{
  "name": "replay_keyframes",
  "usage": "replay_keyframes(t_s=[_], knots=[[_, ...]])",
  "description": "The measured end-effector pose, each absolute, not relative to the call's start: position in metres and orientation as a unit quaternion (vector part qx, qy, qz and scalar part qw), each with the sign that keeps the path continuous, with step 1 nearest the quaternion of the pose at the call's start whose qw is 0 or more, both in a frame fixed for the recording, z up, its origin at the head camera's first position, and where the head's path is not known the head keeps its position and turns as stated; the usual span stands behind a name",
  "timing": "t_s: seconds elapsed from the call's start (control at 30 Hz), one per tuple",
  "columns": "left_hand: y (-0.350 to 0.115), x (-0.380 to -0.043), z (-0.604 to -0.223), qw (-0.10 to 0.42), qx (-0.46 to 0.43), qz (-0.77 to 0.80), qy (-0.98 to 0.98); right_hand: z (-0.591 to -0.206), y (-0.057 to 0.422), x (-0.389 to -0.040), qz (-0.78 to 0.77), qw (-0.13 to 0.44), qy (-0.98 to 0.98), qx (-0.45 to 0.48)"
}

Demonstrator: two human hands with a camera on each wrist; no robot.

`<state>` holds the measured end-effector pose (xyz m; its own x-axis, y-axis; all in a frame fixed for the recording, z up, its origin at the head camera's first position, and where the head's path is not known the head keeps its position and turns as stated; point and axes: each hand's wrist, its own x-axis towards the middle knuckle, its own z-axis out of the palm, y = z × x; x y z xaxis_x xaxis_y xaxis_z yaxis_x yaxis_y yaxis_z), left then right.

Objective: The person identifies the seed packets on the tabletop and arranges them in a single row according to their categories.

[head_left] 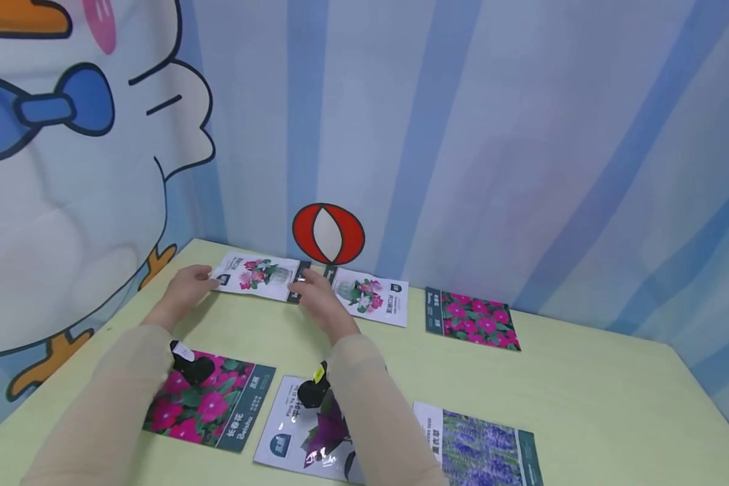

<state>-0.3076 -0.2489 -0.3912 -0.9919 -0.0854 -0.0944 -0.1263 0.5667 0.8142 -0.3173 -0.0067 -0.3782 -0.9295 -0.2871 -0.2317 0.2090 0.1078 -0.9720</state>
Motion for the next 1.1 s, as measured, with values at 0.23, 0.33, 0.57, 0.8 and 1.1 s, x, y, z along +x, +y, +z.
replay_keyframes(t_s=[0.23,0.33,0.57,0.8,1.1], knots=[[-0.234,-0.312,-0.389,0.040,-0.055,0.444,0.893,-0.381,-0.004,-0.316,-0.736,0.201,0.645,0.043],[-0.230,-0.311,-0.387,0.031,-0.063,0.440,0.895,-0.381,-0.004,-0.316,-0.784,0.199,0.584,0.062],[-0.231,-0.305,-0.387,-0.047,-0.129,0.448,0.884,-0.383,-0.007,-0.316,-0.836,0.201,0.504,0.077],[-0.229,-0.304,-0.386,-0.097,-0.169,0.504,0.842,-0.388,-0.007,-0.313,-0.864,0.198,0.455,0.080],[-0.227,-0.305,-0.378,-0.100,-0.176,0.628,0.751,-0.383,-0.010,-0.311,-0.903,0.183,0.356,0.158]])
